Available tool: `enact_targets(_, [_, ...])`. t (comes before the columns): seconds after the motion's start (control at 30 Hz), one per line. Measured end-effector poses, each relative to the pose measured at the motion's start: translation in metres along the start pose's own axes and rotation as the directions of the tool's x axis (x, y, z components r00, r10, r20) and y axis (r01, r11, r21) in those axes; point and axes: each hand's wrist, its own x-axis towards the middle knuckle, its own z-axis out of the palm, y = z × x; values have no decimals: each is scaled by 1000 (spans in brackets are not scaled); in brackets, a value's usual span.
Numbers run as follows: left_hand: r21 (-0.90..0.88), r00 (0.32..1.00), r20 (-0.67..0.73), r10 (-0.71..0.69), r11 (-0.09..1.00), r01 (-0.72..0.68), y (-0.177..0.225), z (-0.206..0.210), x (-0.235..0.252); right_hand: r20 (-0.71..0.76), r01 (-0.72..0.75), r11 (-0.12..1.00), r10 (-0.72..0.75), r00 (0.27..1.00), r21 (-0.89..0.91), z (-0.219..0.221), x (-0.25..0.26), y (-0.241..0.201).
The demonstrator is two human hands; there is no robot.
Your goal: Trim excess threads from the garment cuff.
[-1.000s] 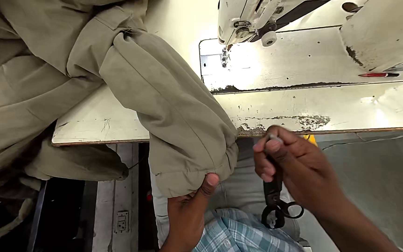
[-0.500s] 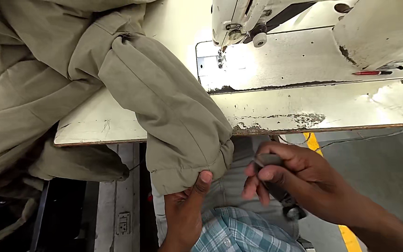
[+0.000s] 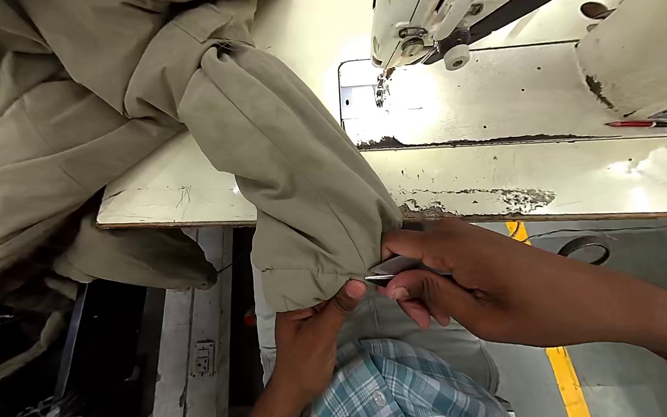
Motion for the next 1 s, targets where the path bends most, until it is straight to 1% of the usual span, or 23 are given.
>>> enact_targets(0.13, [-13,1000,4,-13,1000,13,0,0,2,12,-8,1000,8,1000,14,-1,-1,1])
enact_targets(0.27, [-39,999,-6,-52,998,52,0,0,2,32,0,998,-2,999,64,-1,-1,2])
enact_targets(0.43, [-25,999,6,-41,999,41,0,-1,2,57,-19,992,12,998,125,-2,0,3])
enact_targets(0.63, [36,998,50,-40,999,38,3,-3,5,61,-35,995,29,998,97,-1,0,3])
enact_targets(0.8, [76,999,40,-22,997,19,0,-4,5,9,-31,999,30,999,42,5,-1,5])
enact_targets(0.87, [59,999,37,-35,998,33,-1,-3,4,-52,-13,997,17,998,81,7,-5,7])
enact_targets(0.9, [43,998,23,-57,998,56,-1,-1,3,-116,-2,993,17,993,122,8,-8,6])
enact_targets(0.93, [11,996,4,-86,996,85,-3,0,1,-203,8,984,29,979,178,8,-11,4])
enact_targets(1.0, [-63,992,-7,-122,991,121,-5,1,-3,-400,36,963,77,913,268,9,-15,0])
